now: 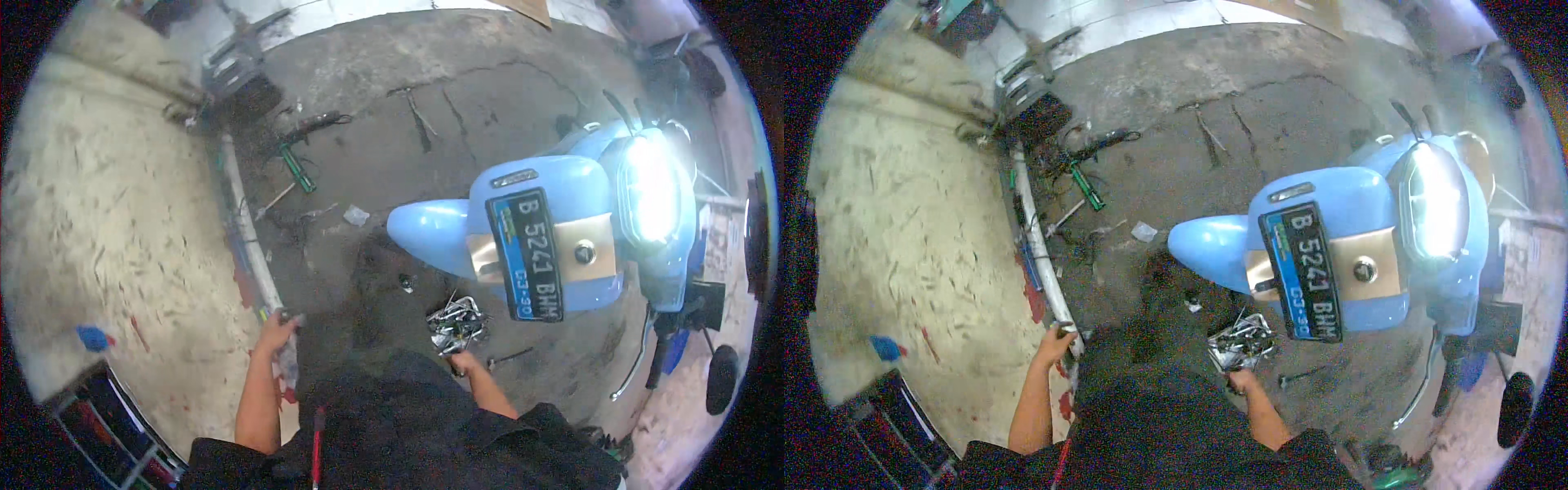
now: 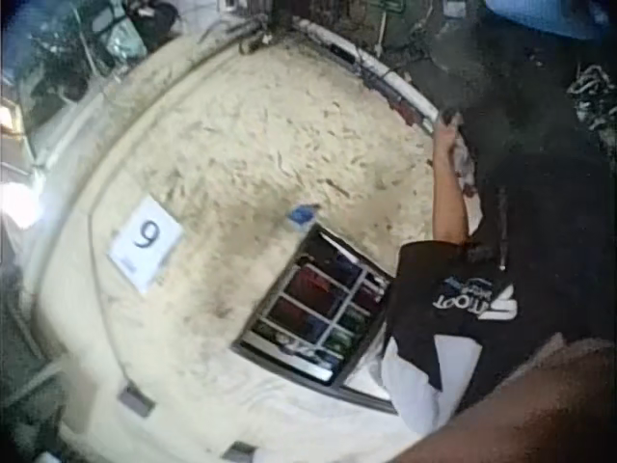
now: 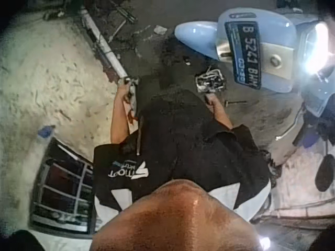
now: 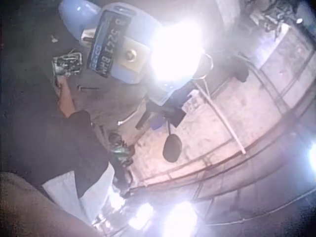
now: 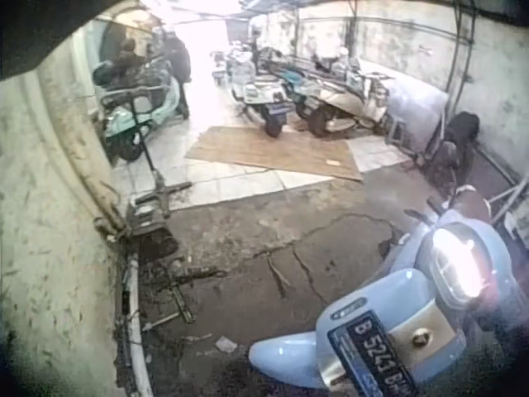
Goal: The person organizes tools in a blue toolbox and uses a screwdriver to work on a component near the seat of a blue scooter.
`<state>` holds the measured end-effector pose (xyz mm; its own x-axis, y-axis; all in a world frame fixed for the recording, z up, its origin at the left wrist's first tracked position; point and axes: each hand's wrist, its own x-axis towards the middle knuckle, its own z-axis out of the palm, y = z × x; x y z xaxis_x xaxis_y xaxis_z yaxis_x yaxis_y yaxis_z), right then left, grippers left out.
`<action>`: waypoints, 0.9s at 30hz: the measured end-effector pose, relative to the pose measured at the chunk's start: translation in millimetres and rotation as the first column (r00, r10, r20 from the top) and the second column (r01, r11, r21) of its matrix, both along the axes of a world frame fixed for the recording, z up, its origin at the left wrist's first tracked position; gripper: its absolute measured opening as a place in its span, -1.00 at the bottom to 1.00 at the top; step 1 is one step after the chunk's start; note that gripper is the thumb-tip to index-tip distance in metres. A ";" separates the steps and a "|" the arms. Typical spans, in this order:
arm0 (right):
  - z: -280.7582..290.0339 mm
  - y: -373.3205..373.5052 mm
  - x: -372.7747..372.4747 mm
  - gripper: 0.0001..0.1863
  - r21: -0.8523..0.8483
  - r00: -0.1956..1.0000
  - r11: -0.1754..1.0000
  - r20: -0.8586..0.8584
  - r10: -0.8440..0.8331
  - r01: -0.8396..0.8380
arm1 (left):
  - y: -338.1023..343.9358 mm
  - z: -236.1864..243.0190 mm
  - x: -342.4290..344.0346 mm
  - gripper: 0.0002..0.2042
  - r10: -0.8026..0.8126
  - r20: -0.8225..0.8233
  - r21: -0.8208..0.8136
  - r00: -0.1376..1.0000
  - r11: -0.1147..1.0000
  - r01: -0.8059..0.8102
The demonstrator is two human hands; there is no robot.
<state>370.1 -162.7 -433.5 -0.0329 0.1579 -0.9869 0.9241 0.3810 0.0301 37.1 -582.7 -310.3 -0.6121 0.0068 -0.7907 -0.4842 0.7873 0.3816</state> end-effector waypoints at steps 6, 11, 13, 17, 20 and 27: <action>19.7 -31.4 -58.0 -0.69 -0.050 0.968 0.997 -0.242 -0.065 0.055 | 54.5 29.2 -173.4 -0.71 0.051 -0.055 0.086 0.997 0.995 -0.046; 17.5 -93.9 -64.1 -0.72 0.143 0.921 0.910 -0.030 -0.389 0.390 | 81.4 19.8 -291.2 -0.70 -0.180 -0.024 0.049 0.983 0.982 0.181; 63.3 -100.2 -116.9 -0.78 0.152 0.711 0.709 0.053 -0.701 0.689 | 88.3 1.4 -334.8 -0.58 -0.292 0.076 -0.063 0.953 0.953 0.297; 103.9 -123.2 -166.1 -0.78 0.049 0.765 0.765 -0.104 -0.636 0.642 | 146.9 -26.1 -413.8 -0.52 -0.444 0.163 -0.120 0.881 0.877 0.465; 106.2 -139.0 -205.9 -0.74 0.033 0.884 0.889 -0.129 -0.449 0.456 | 227.5 -43.1 -485.3 -0.52 -0.664 0.178 -0.060 0.727 0.730 0.681; 211.3 -56.1 -429.7 -0.58 0.110 0.577 0.572 -0.026 -0.816 0.813 | 423.6 -76.1 -638.1 -0.69 -0.637 -0.291 0.141 0.714 0.710 0.690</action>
<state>-59.6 -218.9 -222.3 0.1837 0.2005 -0.9623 0.8409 -0.5390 0.0483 -601.0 -159.1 -386.4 -0.5251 0.6330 -0.5689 0.2425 0.7521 0.6129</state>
